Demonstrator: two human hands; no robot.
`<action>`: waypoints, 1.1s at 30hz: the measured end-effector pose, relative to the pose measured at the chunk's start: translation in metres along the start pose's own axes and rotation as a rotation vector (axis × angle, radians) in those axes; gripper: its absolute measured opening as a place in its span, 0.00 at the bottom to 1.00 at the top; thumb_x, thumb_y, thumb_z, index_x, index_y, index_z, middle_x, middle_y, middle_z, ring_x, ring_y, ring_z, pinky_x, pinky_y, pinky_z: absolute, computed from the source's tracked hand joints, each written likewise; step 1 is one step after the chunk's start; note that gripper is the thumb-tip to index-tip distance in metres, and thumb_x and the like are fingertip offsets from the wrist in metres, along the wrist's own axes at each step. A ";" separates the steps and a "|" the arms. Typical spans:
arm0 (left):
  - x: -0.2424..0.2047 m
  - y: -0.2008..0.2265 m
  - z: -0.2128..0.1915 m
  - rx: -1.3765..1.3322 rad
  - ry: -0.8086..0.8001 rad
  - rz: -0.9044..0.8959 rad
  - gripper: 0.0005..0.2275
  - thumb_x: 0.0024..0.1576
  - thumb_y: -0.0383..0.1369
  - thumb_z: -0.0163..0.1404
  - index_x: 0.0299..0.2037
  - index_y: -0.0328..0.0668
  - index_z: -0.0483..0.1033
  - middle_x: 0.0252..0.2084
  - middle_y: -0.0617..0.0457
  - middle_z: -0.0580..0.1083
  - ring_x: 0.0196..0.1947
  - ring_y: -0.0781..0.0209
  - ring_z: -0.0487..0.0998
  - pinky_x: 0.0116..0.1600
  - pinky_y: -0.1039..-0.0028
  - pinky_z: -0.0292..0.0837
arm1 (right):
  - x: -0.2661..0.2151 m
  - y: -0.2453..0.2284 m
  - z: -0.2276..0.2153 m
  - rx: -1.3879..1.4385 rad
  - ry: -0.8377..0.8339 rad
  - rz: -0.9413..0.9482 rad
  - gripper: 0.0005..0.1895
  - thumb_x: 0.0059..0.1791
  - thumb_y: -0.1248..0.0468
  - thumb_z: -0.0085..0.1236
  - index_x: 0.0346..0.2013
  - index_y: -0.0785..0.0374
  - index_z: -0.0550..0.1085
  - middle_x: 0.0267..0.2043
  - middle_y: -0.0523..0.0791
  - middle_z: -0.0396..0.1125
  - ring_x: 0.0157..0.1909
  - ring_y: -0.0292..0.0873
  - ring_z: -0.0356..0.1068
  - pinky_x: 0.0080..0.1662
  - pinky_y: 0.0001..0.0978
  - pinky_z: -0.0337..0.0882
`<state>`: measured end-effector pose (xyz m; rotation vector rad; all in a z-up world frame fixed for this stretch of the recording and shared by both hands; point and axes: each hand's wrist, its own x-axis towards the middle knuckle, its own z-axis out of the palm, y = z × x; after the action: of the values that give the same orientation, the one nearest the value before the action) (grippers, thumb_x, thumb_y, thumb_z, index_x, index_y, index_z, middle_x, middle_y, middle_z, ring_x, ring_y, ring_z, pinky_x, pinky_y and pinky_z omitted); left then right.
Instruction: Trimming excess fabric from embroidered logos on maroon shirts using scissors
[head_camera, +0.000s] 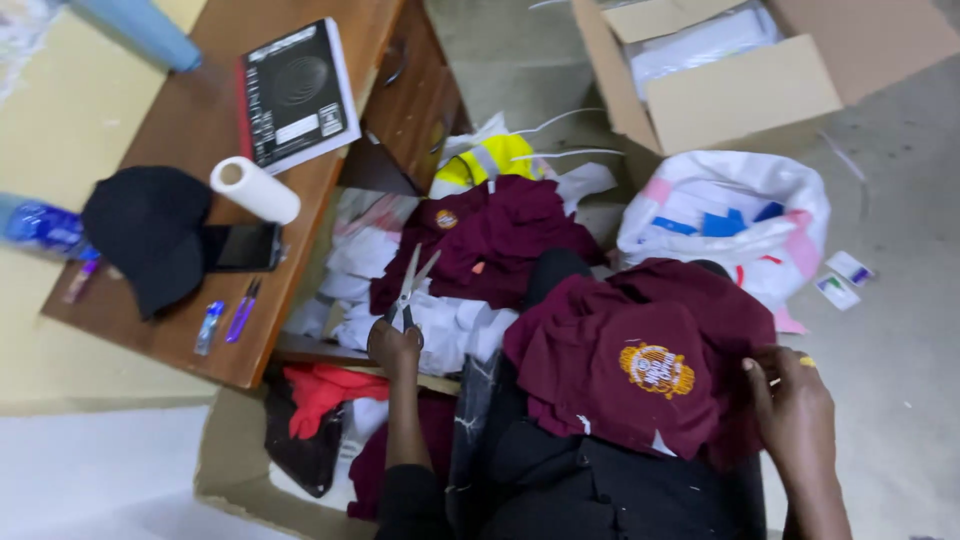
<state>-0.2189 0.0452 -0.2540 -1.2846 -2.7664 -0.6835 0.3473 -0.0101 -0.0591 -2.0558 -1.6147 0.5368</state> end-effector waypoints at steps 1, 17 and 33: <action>0.012 -0.004 0.006 0.016 -0.052 -0.099 0.26 0.48 0.40 0.69 0.47 0.23 0.77 0.44 0.34 0.79 0.46 0.37 0.79 0.58 0.54 0.72 | -0.005 -0.008 0.002 -0.011 0.036 -0.040 0.16 0.55 0.65 0.63 0.55 0.71 0.78 0.43 0.56 0.74 0.35 0.50 0.74 0.38 0.41 0.75; -0.120 0.147 -0.100 -1.052 -1.228 0.058 0.14 0.51 0.33 0.66 0.40 0.34 0.77 0.30 0.45 0.81 0.29 0.56 0.83 0.40 0.71 0.80 | -0.019 -0.063 0.097 0.271 -0.258 -0.229 0.07 0.50 0.63 0.59 0.42 0.60 0.79 0.41 0.45 0.76 0.42 0.46 0.75 0.49 0.38 0.74; -0.141 0.187 -0.066 -1.304 -1.062 -0.001 0.08 0.54 0.23 0.59 0.40 0.34 0.73 0.29 0.48 0.76 0.24 0.62 0.74 0.33 0.72 0.72 | -0.053 -0.045 0.130 0.050 -0.500 -0.227 0.30 0.52 0.46 0.62 0.57 0.65 0.70 0.47 0.53 0.73 0.47 0.52 0.76 0.51 0.44 0.77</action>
<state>0.0004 0.0231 -0.1504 -2.2805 -2.7989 -2.7747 0.2254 -0.0367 -0.1380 -1.7549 -2.0533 1.0549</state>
